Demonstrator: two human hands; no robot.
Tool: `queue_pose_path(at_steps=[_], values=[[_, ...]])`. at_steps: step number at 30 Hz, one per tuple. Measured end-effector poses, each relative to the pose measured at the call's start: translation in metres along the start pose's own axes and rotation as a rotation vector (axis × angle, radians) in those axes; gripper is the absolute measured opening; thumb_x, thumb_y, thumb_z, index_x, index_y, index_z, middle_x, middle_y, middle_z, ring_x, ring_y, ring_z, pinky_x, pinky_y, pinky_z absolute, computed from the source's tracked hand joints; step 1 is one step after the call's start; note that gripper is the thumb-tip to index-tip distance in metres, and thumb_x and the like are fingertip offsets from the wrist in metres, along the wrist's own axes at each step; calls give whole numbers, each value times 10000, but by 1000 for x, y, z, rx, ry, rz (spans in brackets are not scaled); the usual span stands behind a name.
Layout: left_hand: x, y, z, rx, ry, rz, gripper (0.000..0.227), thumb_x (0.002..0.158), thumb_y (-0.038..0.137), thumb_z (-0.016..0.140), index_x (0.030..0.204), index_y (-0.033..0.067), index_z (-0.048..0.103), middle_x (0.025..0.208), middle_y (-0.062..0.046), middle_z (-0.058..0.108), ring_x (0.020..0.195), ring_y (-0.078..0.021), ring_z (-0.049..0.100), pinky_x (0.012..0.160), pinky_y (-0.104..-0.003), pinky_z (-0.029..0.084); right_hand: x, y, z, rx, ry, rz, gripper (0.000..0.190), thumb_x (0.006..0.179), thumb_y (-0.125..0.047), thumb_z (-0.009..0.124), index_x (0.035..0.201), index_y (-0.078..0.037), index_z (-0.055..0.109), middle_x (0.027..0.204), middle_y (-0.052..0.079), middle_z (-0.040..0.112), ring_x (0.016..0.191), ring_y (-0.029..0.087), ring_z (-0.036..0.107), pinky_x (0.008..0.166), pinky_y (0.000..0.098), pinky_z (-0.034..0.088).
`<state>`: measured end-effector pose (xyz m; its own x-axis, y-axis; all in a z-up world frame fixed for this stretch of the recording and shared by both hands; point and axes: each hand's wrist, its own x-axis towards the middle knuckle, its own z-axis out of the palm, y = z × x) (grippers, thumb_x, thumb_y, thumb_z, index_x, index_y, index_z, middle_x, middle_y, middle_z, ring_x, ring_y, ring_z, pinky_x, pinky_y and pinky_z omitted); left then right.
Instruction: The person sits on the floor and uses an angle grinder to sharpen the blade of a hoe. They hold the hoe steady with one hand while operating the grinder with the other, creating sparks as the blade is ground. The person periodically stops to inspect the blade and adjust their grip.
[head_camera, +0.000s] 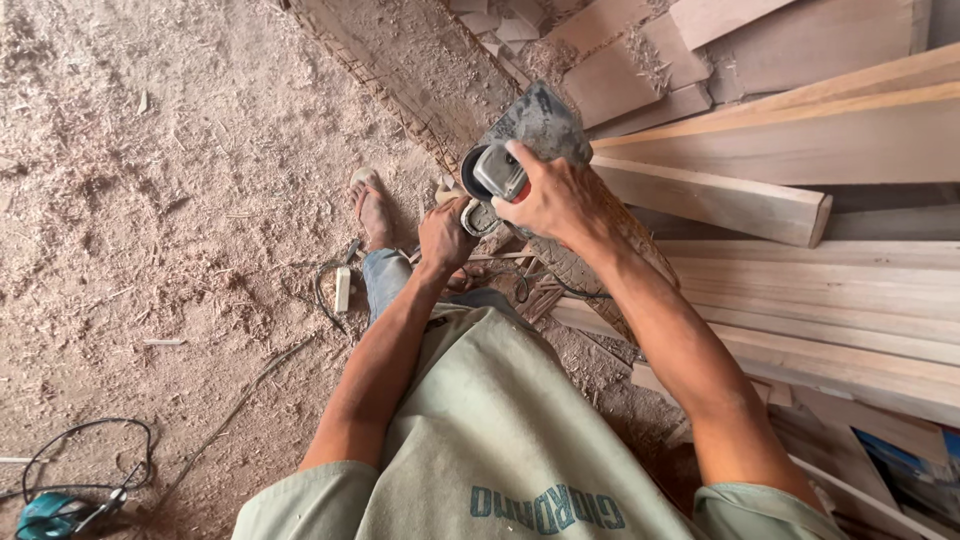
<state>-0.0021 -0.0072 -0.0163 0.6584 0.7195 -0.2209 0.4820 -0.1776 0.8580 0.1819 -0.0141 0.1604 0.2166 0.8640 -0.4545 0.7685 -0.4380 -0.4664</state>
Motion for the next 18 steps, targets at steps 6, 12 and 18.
queue_pose_path(at_steps=[6, 12, 18], values=[[2, 6, -8, 33, -10, 23, 476, 687, 175, 821, 1142, 119, 691, 1050, -122, 746, 976, -360, 703, 843, -479, 546, -6, 19, -22, -162, 44, 214, 729, 855, -404, 789, 1450, -113, 484, 874, 163, 726, 602, 258, 693, 529, 410, 609], [3, 12, -12, -14, 4, 11, 369, 781, 236, 804, 1120, 130, 706, 1052, -130, 741, 975, -361, 701, 823, -475, 553, -48, 33, 4, 8, 85, 252, 800, 831, -350, 787, 1489, -60, 435, 924, 251, 709, 610, 292, 707, 543, 400, 641], [7, 14, -13, 105, -93, -40, 363, 786, 284, 805, 1093, 120, 699, 1022, -129, 744, 944, -384, 702, 791, -492, 551, -63, 63, 23, 21, 304, 128, 784, 800, -347, 846, 1430, -10, 523, 928, 236, 744, 669, 281, 727, 597, 392, 631]])
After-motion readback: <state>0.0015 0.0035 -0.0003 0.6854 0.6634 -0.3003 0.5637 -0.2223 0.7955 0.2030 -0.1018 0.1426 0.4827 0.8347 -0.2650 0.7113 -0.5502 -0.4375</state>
